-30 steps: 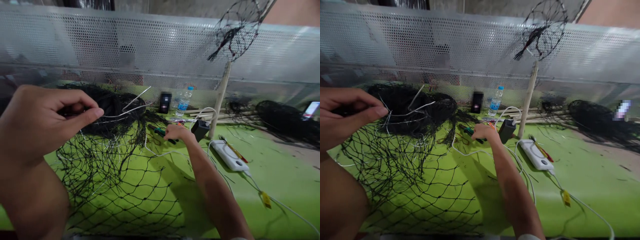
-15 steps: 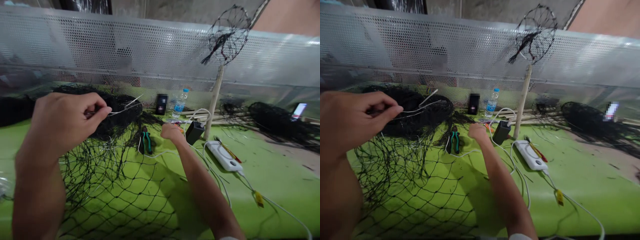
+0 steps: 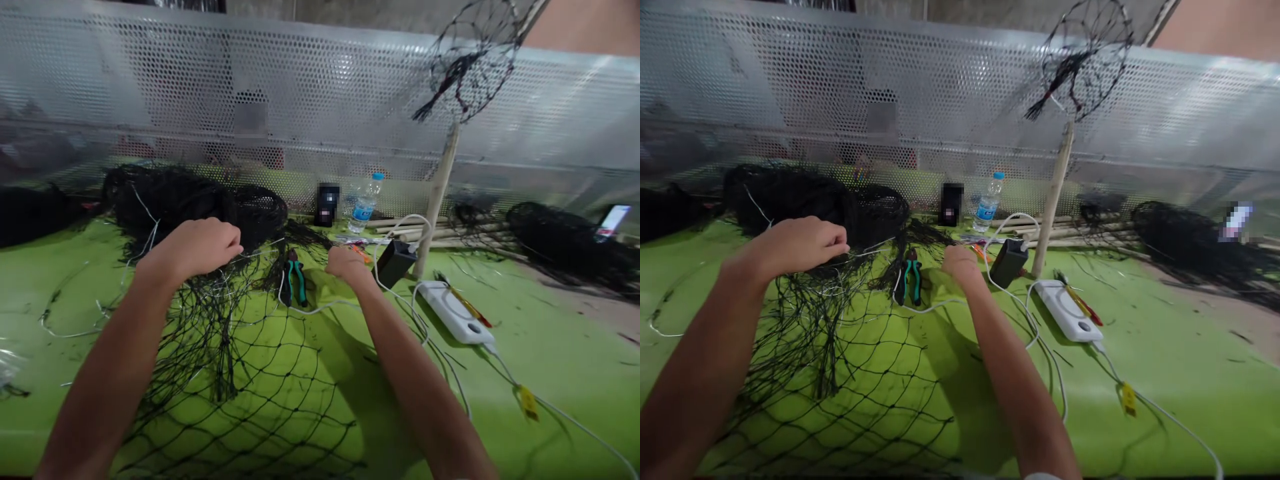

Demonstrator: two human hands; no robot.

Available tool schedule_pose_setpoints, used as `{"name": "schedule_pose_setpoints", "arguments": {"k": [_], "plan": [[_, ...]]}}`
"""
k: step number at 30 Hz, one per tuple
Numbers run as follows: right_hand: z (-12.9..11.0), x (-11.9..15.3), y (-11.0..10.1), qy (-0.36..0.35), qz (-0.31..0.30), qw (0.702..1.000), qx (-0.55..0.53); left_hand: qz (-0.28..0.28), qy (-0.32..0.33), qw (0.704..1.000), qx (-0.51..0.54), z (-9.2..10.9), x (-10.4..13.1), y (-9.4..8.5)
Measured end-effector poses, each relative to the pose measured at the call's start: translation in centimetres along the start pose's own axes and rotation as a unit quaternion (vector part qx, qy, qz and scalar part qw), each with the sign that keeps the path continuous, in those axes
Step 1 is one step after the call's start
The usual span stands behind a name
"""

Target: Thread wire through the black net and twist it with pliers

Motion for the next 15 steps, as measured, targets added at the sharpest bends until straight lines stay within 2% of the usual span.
{"name": "schedule_pose_setpoints", "arguments": {"k": [4, 9, 12, 15], "plan": [[-0.8, 0.2, -0.1, -0.005, 0.012, 1.000, 0.010, 0.044, -0.031, 0.998, -0.022, -0.5, 0.7, -1.8], [-2.3, 0.5, 0.7, -0.036, 0.030, 0.999, 0.006, 0.145, -0.063, 0.987, 0.002, -0.2, 2.5, -4.8], [-2.7, 0.0, 1.2, -0.054, 0.030, 0.998, -0.013, 0.196, -0.080, 0.977, 0.016, 0.1, 4.0, -6.5], [-2.6, -0.7, 1.5, -0.072, 0.026, 0.996, -0.054, 0.222, -0.074, 0.972, 0.028, 0.4, 5.3, -7.6]]}}
Point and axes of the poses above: each hand's wrist, its own x-axis away from the middle knuckle, its own y-axis out of the palm, z = x × y, the point moved 7 cm from there along -x, towards the middle knuckle, and after that the axes turned 5 degrees about z, right-handed, at the moved point
